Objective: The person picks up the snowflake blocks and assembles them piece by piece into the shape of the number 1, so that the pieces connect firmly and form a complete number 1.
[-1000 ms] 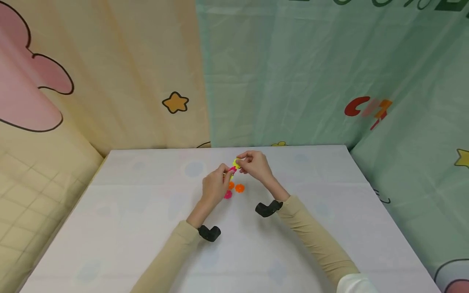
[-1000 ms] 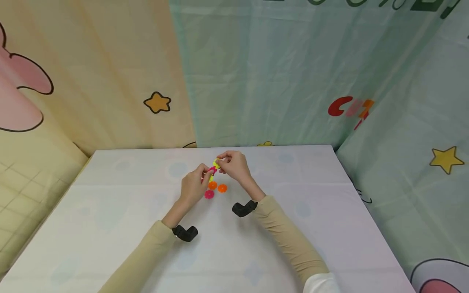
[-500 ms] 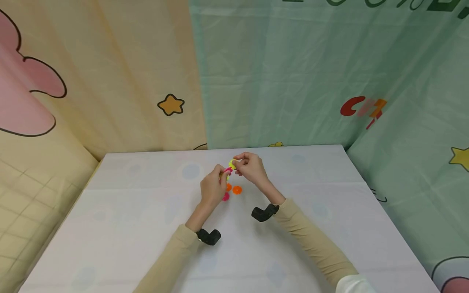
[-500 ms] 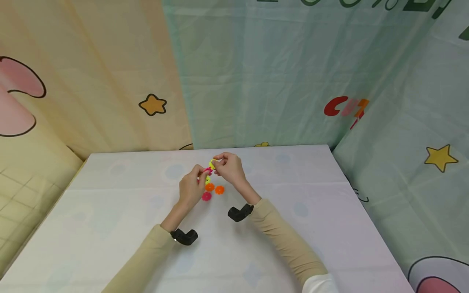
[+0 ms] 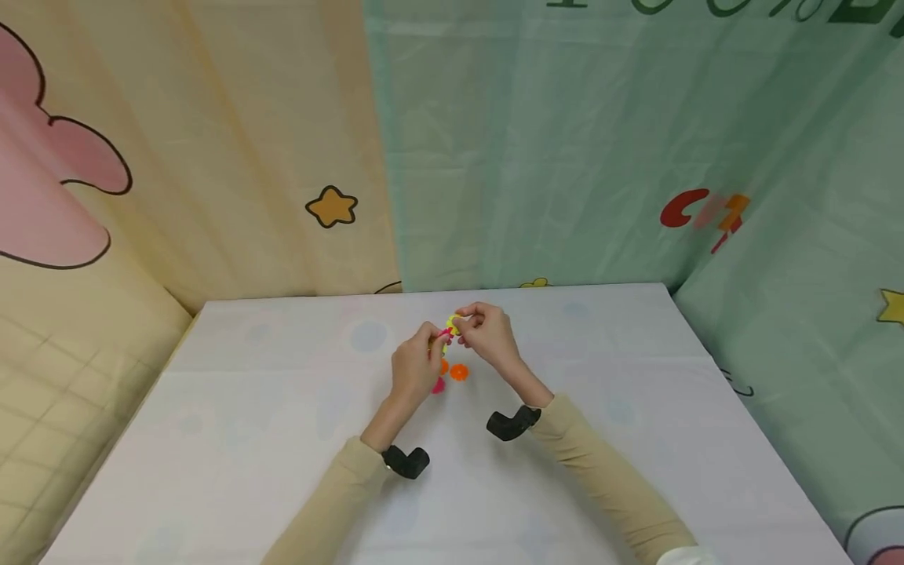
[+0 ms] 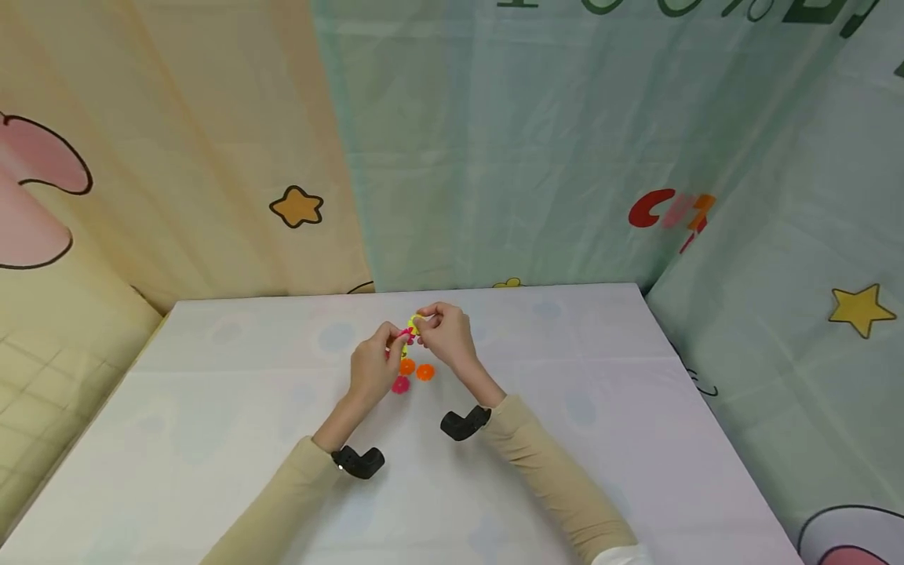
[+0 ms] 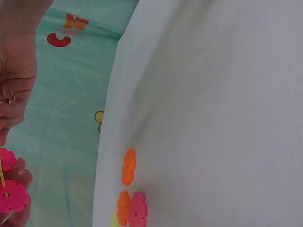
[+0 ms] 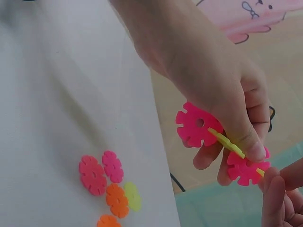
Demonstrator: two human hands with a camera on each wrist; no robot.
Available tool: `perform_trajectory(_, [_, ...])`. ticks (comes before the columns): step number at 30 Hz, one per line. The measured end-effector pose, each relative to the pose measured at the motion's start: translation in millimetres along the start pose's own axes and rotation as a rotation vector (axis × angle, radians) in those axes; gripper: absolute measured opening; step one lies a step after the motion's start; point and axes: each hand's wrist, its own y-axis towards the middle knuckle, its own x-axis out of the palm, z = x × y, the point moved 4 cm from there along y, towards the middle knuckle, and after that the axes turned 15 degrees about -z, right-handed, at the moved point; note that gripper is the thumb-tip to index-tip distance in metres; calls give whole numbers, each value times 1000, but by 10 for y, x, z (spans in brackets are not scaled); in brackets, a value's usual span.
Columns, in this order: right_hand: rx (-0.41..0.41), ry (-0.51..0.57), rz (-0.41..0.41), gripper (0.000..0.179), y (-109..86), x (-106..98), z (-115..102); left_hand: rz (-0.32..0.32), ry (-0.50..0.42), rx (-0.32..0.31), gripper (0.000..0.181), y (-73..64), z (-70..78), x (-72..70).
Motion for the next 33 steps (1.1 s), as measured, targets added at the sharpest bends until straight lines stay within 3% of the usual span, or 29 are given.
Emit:
perform_trajectory(4, [-7,21,15,18,5,2,20,2,20,11,13,21,3,-17])
perform_trajectory(9, [-6,66,5,19,-57,-44,63,-68,-7,-20,13,0,55,-7])
perform_trajectory(15, [15,60,-102,22,-46,-69,81,-106,-35,-51,13,-17,7,-53])
perform_trajectory(18, [32,25,-145,25,-21,-98,77,-124,-72,-75,14,-4,-35,-66])
perform_trajectory(25, [82,14,-170,28,-38,-164,131,-238,-209,-137,18,-17,-59,-58])
perform_trajectory(33, [75,39,-152,27,29,-126,81,-254,-294,-171,20,26,-93,-169])
